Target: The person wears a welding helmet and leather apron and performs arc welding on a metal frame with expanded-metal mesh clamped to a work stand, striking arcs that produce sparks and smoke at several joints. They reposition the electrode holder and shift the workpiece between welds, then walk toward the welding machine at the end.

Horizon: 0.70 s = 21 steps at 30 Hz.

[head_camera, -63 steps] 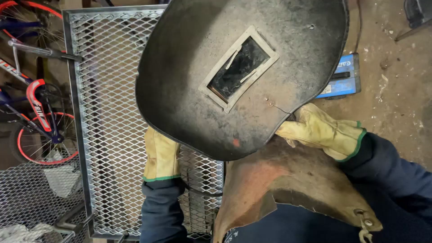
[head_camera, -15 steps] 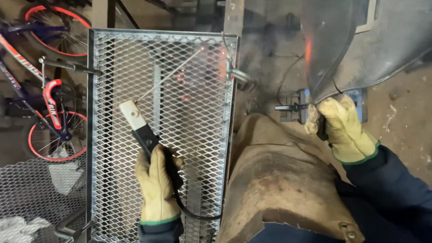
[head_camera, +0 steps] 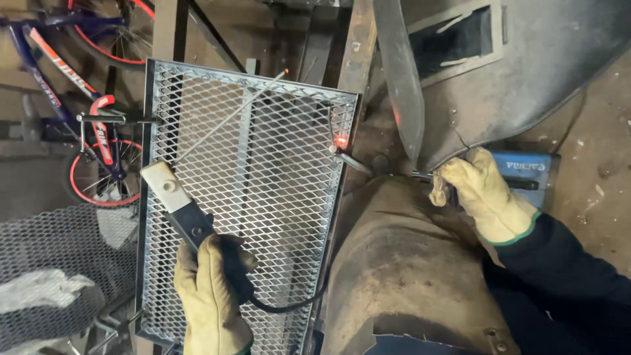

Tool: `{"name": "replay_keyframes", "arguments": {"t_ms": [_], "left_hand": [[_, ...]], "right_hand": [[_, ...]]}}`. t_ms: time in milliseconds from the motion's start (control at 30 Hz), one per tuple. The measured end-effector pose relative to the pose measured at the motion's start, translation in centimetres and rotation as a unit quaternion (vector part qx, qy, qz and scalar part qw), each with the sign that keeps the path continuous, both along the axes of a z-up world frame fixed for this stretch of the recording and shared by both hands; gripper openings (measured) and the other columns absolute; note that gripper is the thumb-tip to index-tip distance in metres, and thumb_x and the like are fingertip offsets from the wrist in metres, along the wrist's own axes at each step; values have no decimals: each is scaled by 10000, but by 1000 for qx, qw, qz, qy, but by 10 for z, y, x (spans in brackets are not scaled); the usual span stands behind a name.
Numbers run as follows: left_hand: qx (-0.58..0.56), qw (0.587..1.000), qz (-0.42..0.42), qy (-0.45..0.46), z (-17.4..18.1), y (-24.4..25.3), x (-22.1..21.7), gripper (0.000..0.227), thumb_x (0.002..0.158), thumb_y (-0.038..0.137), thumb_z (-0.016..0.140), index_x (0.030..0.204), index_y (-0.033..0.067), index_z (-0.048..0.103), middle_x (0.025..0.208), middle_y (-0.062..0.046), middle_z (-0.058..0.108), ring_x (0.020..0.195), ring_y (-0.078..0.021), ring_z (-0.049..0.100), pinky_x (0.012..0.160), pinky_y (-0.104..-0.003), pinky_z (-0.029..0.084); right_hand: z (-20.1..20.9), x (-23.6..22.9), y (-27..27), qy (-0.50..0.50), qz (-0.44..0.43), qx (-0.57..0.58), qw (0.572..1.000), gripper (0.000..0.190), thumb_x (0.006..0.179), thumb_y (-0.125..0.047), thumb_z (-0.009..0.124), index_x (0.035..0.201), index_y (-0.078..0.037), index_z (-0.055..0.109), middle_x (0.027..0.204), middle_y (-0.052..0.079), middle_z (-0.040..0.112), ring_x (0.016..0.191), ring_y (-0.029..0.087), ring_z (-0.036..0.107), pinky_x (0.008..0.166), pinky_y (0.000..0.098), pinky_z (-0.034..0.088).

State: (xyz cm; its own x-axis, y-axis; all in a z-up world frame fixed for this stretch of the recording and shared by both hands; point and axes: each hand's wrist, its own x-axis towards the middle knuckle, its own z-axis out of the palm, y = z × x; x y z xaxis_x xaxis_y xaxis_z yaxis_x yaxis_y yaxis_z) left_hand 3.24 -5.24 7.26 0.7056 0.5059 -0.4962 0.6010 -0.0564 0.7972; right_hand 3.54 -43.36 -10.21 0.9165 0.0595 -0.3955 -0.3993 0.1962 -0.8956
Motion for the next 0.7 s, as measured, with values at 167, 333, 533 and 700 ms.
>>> {"name": "replay_keyframes", "arguments": {"t_ms": [167, 333, 533, 700], "left_hand": [[-9, 999, 43, -6, 11, -15, 11, 216, 963, 230, 630, 1101, 73, 575, 758, -51, 634, 541, -138, 604, 441, -268, 434], [12, 999, 42, -8, 5, -1, 5, 196, 968, 234, 636, 1064, 66, 608, 706, -66, 628, 541, -138, 593, 448, -264, 404], [76, 994, -51, -65, -48, 46, -9, 316, 937, 236, 663, 1156, 16, 607, 718, -48, 645, 583, -133, 631, 512, -262, 496], [158, 983, -75, -54, -74, 61, -7, 371, 938, 300, 673, 1110, -28, 656, 736, -88, 691, 612, -152, 647, 554, -307, 516]], "right_hand": [[-14, 10, -7, 29, -28, 68, 997, 308, 978, -103, 601, 716, 54, 563, 655, 168, 627, 521, 265, 606, 503, 399, 529], [3, 25, 10, 19, -79, 72, 994, 170, 944, -76, 593, 815, 32, 612, 655, 154, 590, 495, 258, 571, 462, 395, 484], [30, 17, 17, -133, 24, 7, 991, 479, 1063, -192, 588, 631, 13, 617, 647, 183, 664, 575, 254, 630, 554, 370, 525], [26, 19, 32, -51, 1, -34, 998, 413, 926, -300, 639, 650, 5, 608, 615, 172, 659, 531, 256, 631, 494, 388, 508]]}}
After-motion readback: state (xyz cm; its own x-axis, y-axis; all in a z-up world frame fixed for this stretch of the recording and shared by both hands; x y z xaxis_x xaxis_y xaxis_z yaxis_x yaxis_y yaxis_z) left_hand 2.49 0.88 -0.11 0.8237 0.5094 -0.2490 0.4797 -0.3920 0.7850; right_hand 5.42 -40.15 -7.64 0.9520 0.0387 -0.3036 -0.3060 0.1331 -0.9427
